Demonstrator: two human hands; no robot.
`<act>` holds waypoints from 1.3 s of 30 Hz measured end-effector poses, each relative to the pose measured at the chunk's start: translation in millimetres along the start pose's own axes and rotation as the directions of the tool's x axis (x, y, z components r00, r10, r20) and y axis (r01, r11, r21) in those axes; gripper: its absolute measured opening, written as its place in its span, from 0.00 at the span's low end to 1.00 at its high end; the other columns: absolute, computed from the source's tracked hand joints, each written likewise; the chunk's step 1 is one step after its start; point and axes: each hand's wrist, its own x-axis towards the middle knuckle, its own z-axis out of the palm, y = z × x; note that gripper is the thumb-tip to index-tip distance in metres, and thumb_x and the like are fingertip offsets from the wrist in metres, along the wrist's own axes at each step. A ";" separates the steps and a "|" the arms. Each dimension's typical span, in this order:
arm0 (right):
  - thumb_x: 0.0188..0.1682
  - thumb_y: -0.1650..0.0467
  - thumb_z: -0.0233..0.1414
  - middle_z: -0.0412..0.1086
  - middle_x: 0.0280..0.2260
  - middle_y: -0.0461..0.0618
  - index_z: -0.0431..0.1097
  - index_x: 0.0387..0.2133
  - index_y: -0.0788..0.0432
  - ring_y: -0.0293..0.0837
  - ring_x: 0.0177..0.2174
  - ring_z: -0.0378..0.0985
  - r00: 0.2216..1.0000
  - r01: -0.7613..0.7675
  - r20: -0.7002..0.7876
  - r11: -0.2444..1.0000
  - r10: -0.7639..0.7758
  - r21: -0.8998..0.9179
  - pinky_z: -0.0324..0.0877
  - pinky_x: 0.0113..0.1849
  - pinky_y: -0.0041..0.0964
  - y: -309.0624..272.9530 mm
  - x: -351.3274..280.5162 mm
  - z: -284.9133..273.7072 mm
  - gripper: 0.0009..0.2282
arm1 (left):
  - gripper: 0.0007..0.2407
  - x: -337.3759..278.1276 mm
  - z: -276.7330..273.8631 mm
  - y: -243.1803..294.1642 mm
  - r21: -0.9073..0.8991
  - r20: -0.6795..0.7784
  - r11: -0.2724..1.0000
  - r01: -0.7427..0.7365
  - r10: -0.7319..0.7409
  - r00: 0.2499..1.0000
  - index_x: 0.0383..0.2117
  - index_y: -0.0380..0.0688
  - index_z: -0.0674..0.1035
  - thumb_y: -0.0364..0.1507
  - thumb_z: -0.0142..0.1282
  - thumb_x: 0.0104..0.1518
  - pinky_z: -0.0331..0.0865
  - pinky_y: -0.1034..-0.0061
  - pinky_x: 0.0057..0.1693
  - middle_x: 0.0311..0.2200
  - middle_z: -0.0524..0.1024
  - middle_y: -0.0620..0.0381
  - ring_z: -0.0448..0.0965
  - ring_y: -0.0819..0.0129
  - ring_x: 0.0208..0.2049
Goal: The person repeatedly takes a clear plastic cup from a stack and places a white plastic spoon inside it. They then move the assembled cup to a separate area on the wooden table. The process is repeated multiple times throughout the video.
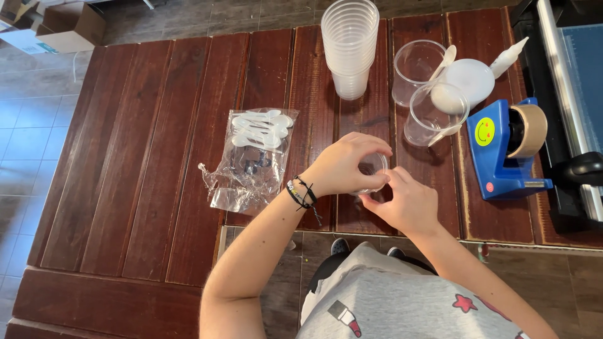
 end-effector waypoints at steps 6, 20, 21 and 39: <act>0.30 0.44 0.59 0.66 0.38 0.36 0.66 0.46 0.43 0.51 0.30 0.82 0.927 -0.131 0.343 0.988 0.153 -0.088 0.77 0.33 0.44 -13.8 18.8 -3.5 0.32 | 0.18 1.5 5.8 -4.6 0.016 -0.015 1.000 -0.009 0.009 1.000 0.47 0.53 0.81 0.38 0.63 0.49 0.67 0.65 0.64 0.49 0.79 0.62 0.74 0.59 0.59; 0.25 0.38 0.59 0.70 0.50 0.31 0.55 0.65 0.31 0.62 0.35 0.83 0.781 -0.208 0.585 0.974 0.220 -0.088 0.78 0.39 0.57 14.4 18.2 -61.6 0.48 | 0.42 1.4 -35.4 46.0 0.377 0.376 0.918 -0.121 -0.032 0.926 0.63 0.53 0.67 0.46 0.72 0.36 0.67 0.49 0.63 0.60 0.66 0.48 0.62 0.43 0.64; 0.32 0.44 0.60 0.67 0.38 0.34 0.60 0.62 0.35 0.50 0.29 0.78 0.748 -0.306 0.625 0.952 0.222 0.028 0.73 0.34 0.47 23.7 14.0 -77.2 0.40 | 0.40 4.8 -34.5 46.5 0.390 0.404 0.909 -0.146 -0.027 0.914 0.65 0.50 0.65 0.39 0.69 0.39 0.68 0.49 0.59 0.60 0.63 0.45 0.60 0.43 0.63; 0.47 0.78 0.59 0.75 0.29 0.49 0.81 0.39 0.64 0.34 0.29 0.69 0.518 -0.777 0.137 0.397 0.845 0.488 0.64 0.36 0.26 176.0 -127.7 -187.9 0.08 | 0.20 363.9 -20.4 4.2 0.675 -0.125 0.689 0.262 -0.244 0.962 0.49 0.57 0.74 0.41 0.60 0.48 0.73 0.48 0.50 0.51 0.64 0.47 0.69 0.42 0.52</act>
